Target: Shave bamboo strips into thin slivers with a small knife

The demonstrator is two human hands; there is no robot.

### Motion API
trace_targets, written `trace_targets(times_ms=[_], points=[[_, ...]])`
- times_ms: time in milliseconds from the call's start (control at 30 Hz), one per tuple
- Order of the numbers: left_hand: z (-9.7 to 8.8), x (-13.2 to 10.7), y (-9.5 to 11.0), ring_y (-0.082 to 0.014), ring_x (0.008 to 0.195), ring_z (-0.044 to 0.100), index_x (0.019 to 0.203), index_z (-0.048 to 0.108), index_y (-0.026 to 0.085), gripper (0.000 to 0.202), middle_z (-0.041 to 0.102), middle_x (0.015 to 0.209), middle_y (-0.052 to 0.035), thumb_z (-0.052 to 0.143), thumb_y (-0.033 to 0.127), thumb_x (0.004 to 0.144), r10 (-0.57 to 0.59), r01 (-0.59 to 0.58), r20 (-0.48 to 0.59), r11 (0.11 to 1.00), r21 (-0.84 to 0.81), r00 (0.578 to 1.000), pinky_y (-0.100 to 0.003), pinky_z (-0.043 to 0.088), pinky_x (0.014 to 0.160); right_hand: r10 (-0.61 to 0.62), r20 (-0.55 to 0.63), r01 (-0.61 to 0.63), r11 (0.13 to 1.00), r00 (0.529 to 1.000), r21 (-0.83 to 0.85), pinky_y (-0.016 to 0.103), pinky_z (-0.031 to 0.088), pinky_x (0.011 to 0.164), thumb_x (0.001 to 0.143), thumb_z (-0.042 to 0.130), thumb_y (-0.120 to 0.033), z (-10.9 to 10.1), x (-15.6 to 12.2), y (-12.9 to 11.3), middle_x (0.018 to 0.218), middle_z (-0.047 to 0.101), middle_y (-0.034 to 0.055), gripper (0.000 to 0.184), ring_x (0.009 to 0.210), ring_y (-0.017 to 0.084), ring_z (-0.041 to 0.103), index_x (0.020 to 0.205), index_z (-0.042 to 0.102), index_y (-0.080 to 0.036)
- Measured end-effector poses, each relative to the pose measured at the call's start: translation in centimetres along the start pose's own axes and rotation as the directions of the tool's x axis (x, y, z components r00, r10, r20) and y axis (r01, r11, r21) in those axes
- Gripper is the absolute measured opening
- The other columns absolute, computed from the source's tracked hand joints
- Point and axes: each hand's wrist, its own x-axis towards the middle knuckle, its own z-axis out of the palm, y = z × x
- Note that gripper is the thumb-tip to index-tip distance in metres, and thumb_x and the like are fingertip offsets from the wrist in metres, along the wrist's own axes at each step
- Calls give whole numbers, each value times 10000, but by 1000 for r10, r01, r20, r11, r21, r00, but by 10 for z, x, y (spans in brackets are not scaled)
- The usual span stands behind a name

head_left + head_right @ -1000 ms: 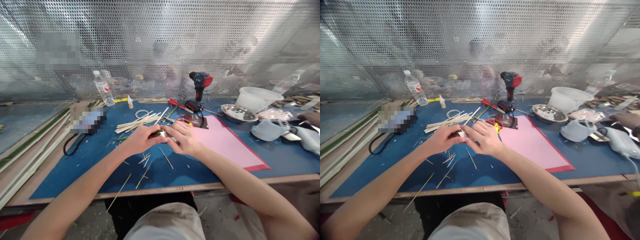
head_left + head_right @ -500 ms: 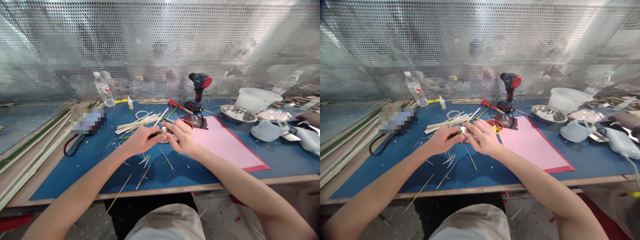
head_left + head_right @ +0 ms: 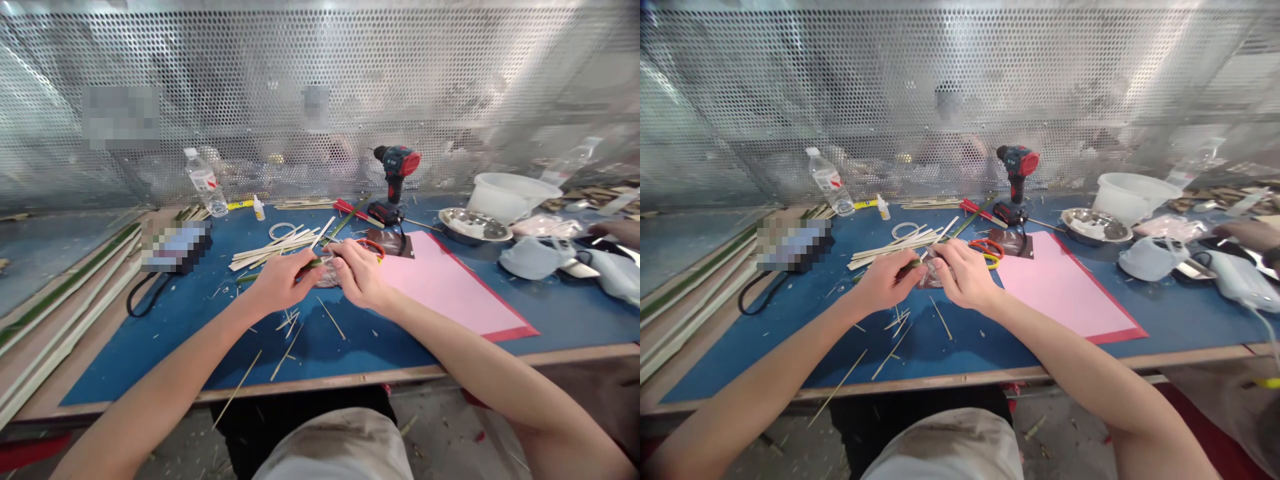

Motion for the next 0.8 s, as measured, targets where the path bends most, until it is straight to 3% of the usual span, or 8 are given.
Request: trace_targets(times_ms=[100,167,233,300,367,467,633,800], points=[[-5,0,2,-109,604,518,966,576,193,242,607,730,14,426,339,1086,54,-48,-80,997,65,995,-258,374,609,59,114,-48,995,992,-91,334,506,804,1095,431,-345,5,0,3,1008,701,91,284,912,195,642,1188,634,-170],[-12,3,6,-102,599,502,1029,582,194,244,612,777,2,391,329,1100,13,-14,-150,1000,-10,989,-262,378,606,73,221,-44,990,973,-134,326,508,796,1097,435,-359,9,-2,3,1026,714,94,299,930,198,661,1189,644,-166],[-20,9,12,-93,548,435,1063,579,200,260,538,724,21,395,378,1106,-88,36,-224,974,-226,971,-256,346,554,50,299,-8,990,953,-140,330,515,816,1102,434,-358,14,-5,2,1055,723,97,306,949,199,674,1206,642,-160],[-29,20,19,-91,499,348,1017,572,209,325,398,640,51,399,472,1101,-205,48,-248,853,-520,947,-247,283,491,5,347,45,990,938,-134,340,518,853,1104,443,-359,18,-7,-1,1060,725,96,300,971,201,680,1215,638,-160],[-37,31,25,-79,452,243,935,543,220,393,270,611,73,405,559,1077,-289,37,-208,661,-749,935,-236,204,442,-42,378,101,985,925,-137,344,514,859,1100,461,-374,22,-10,-3,1037,722,92,294,980,205,681,1204,642,-167],[-47,45,31,-61,423,146,872,499,230,427,188,613,81,452,623,1030,-338,40,-136,466,-884,931,-223,135,406,-85,397,157,975,914,-154,337,506,818,1086,495,-415,27,-13,-3,993,709,84,298,953,208,677,1157,662,-178],[-47,52,36,-54,410,109,844,457,236,421,179,594,85,499,629,989,-341,63,-62,344,-937,938,-206,136,370,-90,459,168,977,884,-131,370,524,872,1054,558,-414,34,-17,1,1019,709,79,273,959,221,682,1175,669,-196],[-36,52,36,-51,385,173,871,459,235,386,203,605,88,499,594,1005,-347,69,-32,274,-959,937,-192,169,355,-37,272,50,998,962,-40,413,567,890,956,692,-506,30,-15,-7,1124,705,108,756,1009,260,683,1559,377,-177]])
